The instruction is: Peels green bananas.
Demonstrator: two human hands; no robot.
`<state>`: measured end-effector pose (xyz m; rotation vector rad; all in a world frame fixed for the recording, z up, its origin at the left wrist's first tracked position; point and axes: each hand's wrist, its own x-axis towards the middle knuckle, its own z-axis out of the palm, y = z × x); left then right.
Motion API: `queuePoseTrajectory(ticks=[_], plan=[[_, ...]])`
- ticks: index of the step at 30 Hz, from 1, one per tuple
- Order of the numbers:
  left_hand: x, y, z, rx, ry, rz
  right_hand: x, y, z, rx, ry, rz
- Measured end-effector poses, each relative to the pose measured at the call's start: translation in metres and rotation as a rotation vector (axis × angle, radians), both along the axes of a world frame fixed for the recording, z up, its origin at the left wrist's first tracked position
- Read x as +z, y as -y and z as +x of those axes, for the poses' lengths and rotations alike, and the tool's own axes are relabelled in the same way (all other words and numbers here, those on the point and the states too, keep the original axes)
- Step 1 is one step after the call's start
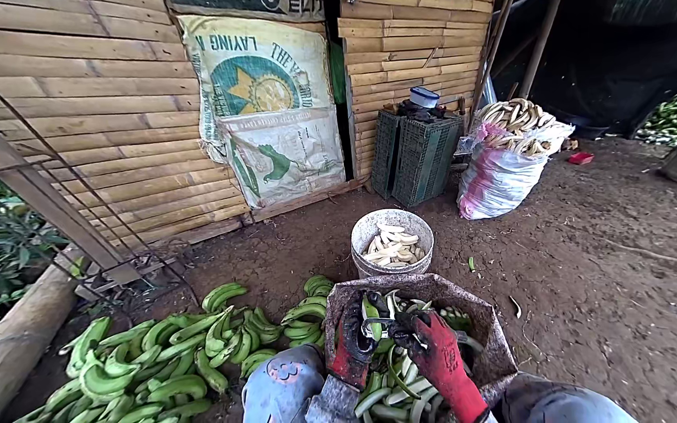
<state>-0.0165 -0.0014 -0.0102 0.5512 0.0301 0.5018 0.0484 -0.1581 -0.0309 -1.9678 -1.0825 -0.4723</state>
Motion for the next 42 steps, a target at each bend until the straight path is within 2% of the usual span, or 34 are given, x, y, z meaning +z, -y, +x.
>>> queuePoseTrajectory(ticks=[3, 6, 9, 11, 15, 18, 21, 23, 27, 28, 30, 32, 35, 36, 38, 39, 40, 42], plan=[[0.013, 0.016, 0.0, 0.152, -0.168, 0.15, 0.002, -0.003, 0.001, -0.012, -0.093, -0.01], [0.016, 0.018, -0.001, 0.314, -0.337, 0.471, -0.004, -0.005, 0.001, 0.014, -0.122, 0.013], [0.019, 0.018, -0.003, 0.404, -0.442, 0.696, -0.003, -0.006, 0.001, -0.003, -0.1, -0.002], [0.027, 0.021, -0.004, 0.43, -0.505, 0.858, 0.0, -0.007, 0.002, -0.037, -0.104, 0.008], [0.008, 0.018, -0.008, 0.325, -0.633, 1.052, 0.005, -0.008, 0.008, -0.107, -0.268, -0.005], [0.021, 0.034, -0.014, 0.257, -0.628, 0.996, 0.006, -0.003, 0.029, -0.203, -0.414, -0.021], [0.015, 0.02, 0.001, 0.168, -0.523, 0.538, 0.003, 0.004, 0.038, -0.171, -0.334, 0.134], [0.023, 0.008, 0.009, 0.156, -0.446, 0.393, 0.003, 0.01, 0.033, -0.037, -0.261, 0.205], [0.058, -0.005, 0.031, 0.275, -0.327, 0.445, 0.009, 0.014, 0.017, 0.227, -0.148, 0.194], [0.069, -0.008, 0.041, 0.354, -0.332, 0.516, 0.01, 0.014, 0.016, 0.233, -0.127, 0.216], [0.086, -0.022, 0.067, 0.563, -0.396, 0.802, 0.012, 0.013, 0.017, 0.207, -0.139, 0.29], [0.091, -0.047, 0.084, 0.524, -0.554, 1.17, 0.011, 0.016, 0.017, 0.177, -0.186, 0.298], [0.084, -0.07, 0.097, 0.368, -0.798, 1.514, 0.007, 0.022, 0.02, 0.104, -0.176, 0.196], [0.072, -0.074, 0.097, 0.275, -0.899, 1.629, 0.007, 0.024, 0.021, 0.093, -0.172, 0.174], [0.052, -0.064, 0.077, -0.116, -1.223, 1.841, 0.007, 0.025, 0.021, 0.081, -0.188, 0.159], [0.041, -0.055, 0.065, -0.303, -1.374, 1.876, 0.007, 0.024, 0.02, 0.076, -0.198, 0.161], [0.023, -0.048, 0.054, -0.399, -1.486, 1.857, 0.006, 0.023, 0.019, 0.076, -0.212, 0.16], [-0.025, -0.05, 0.043, -0.391, -1.6, 1.839, 0.003, 0.021, 0.016, 0.091, -0.244, 0.145]])
